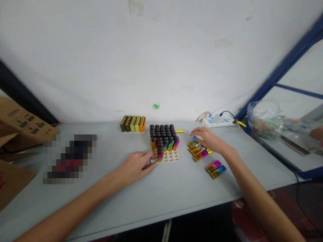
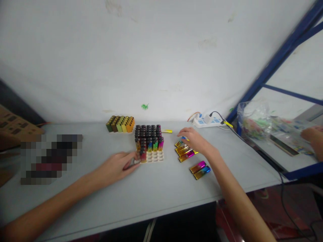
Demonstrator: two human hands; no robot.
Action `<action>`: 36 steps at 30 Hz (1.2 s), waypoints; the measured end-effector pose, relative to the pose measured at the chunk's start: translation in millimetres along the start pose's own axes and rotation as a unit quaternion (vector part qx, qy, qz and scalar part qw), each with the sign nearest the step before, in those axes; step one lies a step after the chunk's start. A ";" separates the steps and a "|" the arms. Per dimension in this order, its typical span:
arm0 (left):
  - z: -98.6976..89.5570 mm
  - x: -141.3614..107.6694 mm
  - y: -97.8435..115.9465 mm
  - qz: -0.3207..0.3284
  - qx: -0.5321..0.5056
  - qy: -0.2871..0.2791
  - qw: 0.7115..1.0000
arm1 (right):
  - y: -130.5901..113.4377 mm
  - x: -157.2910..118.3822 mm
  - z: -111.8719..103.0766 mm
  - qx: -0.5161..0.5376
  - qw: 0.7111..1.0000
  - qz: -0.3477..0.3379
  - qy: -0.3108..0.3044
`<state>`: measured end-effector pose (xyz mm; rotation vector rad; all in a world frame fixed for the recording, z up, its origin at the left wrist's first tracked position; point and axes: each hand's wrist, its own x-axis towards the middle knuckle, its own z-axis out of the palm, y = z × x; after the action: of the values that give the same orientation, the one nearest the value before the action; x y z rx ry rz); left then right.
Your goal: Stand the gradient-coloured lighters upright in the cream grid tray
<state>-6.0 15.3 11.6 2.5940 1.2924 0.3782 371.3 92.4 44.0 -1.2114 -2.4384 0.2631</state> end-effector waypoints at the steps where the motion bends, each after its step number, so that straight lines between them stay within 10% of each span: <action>1: -0.3 -0.1 0.3 -0.001 0.002 -0.002 1.000 | 10.8 4.0 -0.7 -0.003 1.000 -0.006 -0.029; 7: -2.4 -1.1 1.3 -0.005 0.008 -0.006 1.000 | 30.6 25.2 2.9 0.016 0.993 -0.033 -0.116; 15: -1.0 -0.9 1.6 -0.003 0.002 -0.008 1.000 | 2.9 17.2 0.7 0.170 0.980 0.068 0.072; 23: -3.4 -1.3 1.6 -0.001 -0.005 -0.002 1.000 | -52.3 21.7 -8.3 0.373 0.902 0.087 0.199; 31: -3.4 -0.5 1.6 -0.009 0.016 -0.017 1.000 | -91.5 14.9 30.7 0.545 0.835 0.046 0.057; 36: -5.8 -0.3 2.8 -0.017 0.013 -0.032 0.999 | -101.4 12.2 41.6 0.462 0.875 0.100 0.104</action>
<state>-6.0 13.9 18.0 2.5788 1.3275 0.2703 273.7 41.1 44.2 -0.9436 -1.6161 1.1357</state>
